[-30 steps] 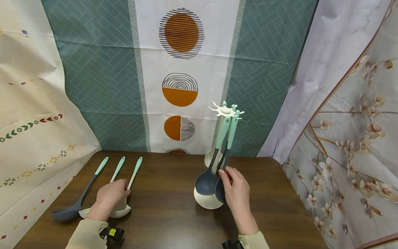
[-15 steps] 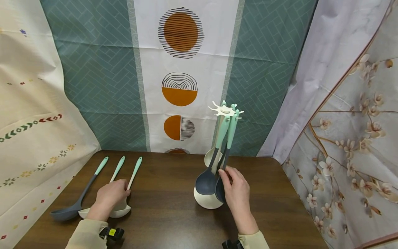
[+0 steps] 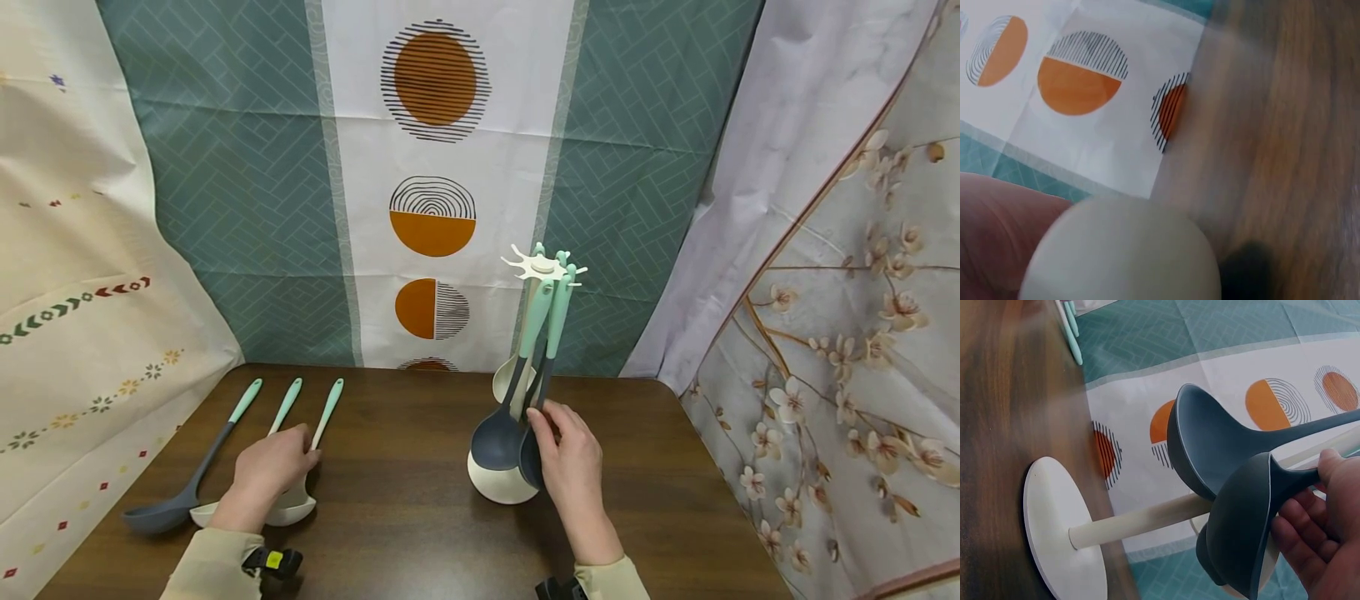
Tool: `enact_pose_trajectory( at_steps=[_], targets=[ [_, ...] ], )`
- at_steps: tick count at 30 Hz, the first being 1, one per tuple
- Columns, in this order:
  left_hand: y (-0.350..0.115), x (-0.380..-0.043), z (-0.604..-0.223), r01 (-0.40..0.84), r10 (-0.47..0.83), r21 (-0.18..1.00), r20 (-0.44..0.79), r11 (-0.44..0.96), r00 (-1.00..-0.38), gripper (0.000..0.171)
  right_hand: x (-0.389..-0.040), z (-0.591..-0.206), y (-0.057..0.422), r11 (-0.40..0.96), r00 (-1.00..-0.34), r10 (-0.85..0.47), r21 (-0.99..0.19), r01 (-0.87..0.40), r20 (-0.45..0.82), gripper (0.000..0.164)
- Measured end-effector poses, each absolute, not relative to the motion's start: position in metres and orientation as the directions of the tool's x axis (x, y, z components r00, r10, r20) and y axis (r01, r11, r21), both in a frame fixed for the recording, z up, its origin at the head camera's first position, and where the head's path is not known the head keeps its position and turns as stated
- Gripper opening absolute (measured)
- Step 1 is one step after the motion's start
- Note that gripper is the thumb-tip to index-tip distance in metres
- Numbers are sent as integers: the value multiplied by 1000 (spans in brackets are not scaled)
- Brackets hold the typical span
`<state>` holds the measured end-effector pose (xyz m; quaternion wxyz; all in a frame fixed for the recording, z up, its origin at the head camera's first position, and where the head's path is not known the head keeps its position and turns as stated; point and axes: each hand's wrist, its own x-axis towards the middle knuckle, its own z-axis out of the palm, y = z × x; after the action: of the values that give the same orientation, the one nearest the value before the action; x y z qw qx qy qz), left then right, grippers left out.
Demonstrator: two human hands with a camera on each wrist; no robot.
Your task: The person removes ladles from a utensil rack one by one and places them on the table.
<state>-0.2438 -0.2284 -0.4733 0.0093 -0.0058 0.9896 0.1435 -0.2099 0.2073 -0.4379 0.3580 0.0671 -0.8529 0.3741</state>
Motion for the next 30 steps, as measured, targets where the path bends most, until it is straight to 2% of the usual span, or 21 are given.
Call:
enact_pose_trajectory(
  at_steps=[11, 30],
  targets=[
    [-196, -240, -458, 88, 24, 306, 207, 948, -978, 36, -210, -437, 209, 708, -727, 140, -582, -401, 672, 10],
    [-128, -227, -427, 278, 128, 324, 415, 904, -901, 32, -208, -433, 210, 712, -736, 142, -585, -389, 662, 12]
  ],
)
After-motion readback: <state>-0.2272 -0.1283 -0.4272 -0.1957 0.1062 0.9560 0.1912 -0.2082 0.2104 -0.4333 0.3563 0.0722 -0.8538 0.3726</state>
